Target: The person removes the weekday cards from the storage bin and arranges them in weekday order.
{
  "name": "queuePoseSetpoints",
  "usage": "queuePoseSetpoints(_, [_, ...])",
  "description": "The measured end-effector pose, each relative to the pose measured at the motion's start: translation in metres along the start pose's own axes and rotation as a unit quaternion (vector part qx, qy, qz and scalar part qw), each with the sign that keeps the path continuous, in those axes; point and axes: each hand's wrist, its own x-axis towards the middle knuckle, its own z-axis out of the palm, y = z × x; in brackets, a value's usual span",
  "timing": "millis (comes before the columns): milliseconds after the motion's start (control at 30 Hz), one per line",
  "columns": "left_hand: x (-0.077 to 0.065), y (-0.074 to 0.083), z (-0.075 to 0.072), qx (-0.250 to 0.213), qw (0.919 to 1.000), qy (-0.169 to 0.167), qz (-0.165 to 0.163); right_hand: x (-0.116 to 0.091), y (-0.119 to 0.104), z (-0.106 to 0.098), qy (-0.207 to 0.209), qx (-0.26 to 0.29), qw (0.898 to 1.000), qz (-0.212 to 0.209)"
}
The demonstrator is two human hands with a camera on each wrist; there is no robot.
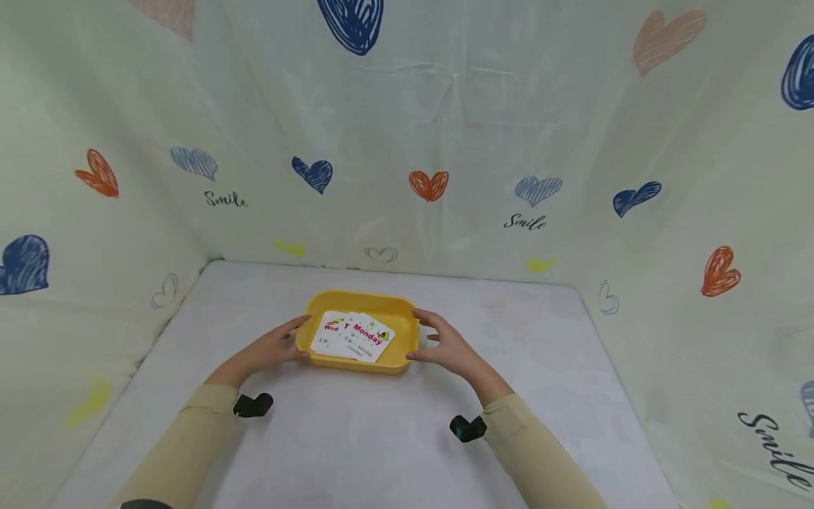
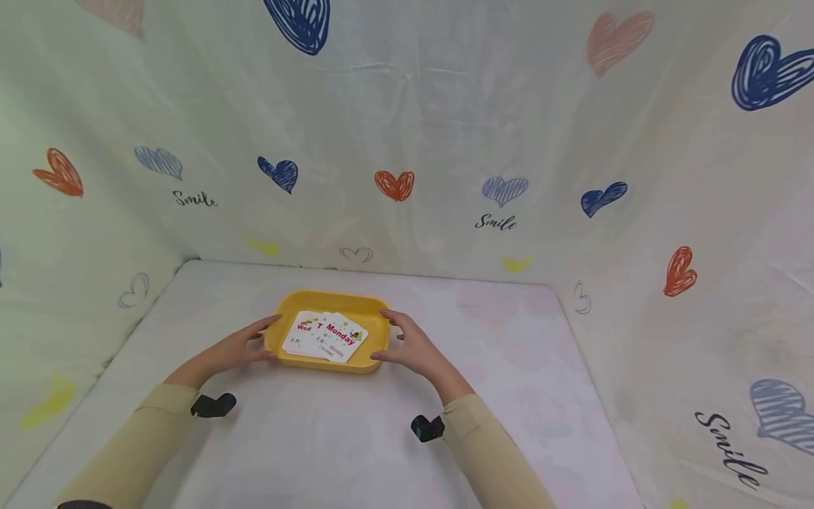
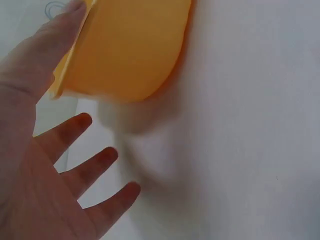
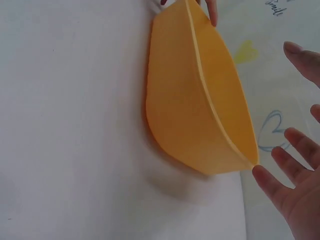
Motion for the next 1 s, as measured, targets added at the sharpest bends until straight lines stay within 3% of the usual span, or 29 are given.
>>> queuePoseSetpoints(200, [0.010, -0.001, -0.003, -0.055, 0.9975, -0.030, -0.032, 0.016, -0.003, 0.007, -0.022, 0.030, 0.999, 0.016])
queuePoseSetpoints(333, [0.014, -0.002, -0.001, -0.111, 0.9908, -0.041, -0.067, 0.025, -0.003, 0.013, -0.038, 0.047, 0.998, 0.016])
queuePoseSetpoints(567, [0.012, -0.006, 0.005, -0.219, 0.9687, -0.050, -0.106, 0.043, -0.002, 0.022, -0.071, 0.058, 0.996, 0.010])
queuePoseSetpoints(800, [0.007, -0.010, 0.012, -0.320, 0.9407, -0.058, -0.097, 0.058, -0.004, 0.024, -0.108, 0.044, 0.992, 0.038])
queuePoseSetpoints(1000, [0.006, -0.018, 0.019, -0.365, 0.9248, -0.058, -0.092, 0.072, -0.002, 0.029, -0.138, 0.028, 0.987, 0.074])
